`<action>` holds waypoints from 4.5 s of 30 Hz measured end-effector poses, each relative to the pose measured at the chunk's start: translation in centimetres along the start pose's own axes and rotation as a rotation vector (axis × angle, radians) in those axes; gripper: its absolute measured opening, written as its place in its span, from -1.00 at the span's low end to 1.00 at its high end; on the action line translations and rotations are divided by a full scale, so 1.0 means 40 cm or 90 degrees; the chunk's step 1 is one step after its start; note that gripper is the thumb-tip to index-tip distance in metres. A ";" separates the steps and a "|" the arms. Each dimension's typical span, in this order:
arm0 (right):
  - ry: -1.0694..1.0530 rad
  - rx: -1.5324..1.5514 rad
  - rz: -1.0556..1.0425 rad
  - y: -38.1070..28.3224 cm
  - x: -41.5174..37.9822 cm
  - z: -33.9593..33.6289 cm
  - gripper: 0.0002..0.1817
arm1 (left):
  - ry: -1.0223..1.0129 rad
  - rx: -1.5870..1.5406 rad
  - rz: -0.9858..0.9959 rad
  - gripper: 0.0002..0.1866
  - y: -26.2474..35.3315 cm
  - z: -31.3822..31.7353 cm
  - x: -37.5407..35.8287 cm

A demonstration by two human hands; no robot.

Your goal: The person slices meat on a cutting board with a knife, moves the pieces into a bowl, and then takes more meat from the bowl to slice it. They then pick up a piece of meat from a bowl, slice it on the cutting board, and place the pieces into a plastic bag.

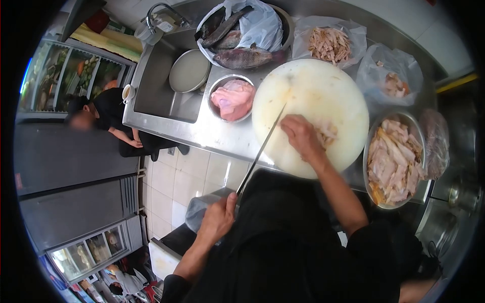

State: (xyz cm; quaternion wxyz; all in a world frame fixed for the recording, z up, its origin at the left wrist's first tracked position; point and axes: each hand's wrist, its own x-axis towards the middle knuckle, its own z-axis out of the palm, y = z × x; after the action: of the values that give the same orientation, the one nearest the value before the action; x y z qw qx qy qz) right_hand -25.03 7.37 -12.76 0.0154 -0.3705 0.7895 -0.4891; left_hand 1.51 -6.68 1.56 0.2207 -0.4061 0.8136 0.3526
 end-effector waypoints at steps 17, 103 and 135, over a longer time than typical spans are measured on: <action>0.051 0.008 -0.032 0.011 -0.007 -0.003 -0.90 | 0.081 0.047 0.089 -0.28 0.059 0.038 0.049; 0.000 -0.074 -0.047 -0.012 -0.045 -0.020 -0.87 | 0.048 0.084 0.058 -0.42 0.029 0.025 0.012; -0.020 0.112 0.102 0.046 -0.017 -0.069 -0.82 | 0.048 0.122 0.083 -0.28 0.069 0.040 0.109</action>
State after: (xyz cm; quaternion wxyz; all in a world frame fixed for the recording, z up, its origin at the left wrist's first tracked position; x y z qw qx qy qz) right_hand -26.65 10.33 -13.01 0.0991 -0.3111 0.7704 -0.5476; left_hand -3.14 -6.51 -1.22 0.2043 -0.3422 0.8760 0.2716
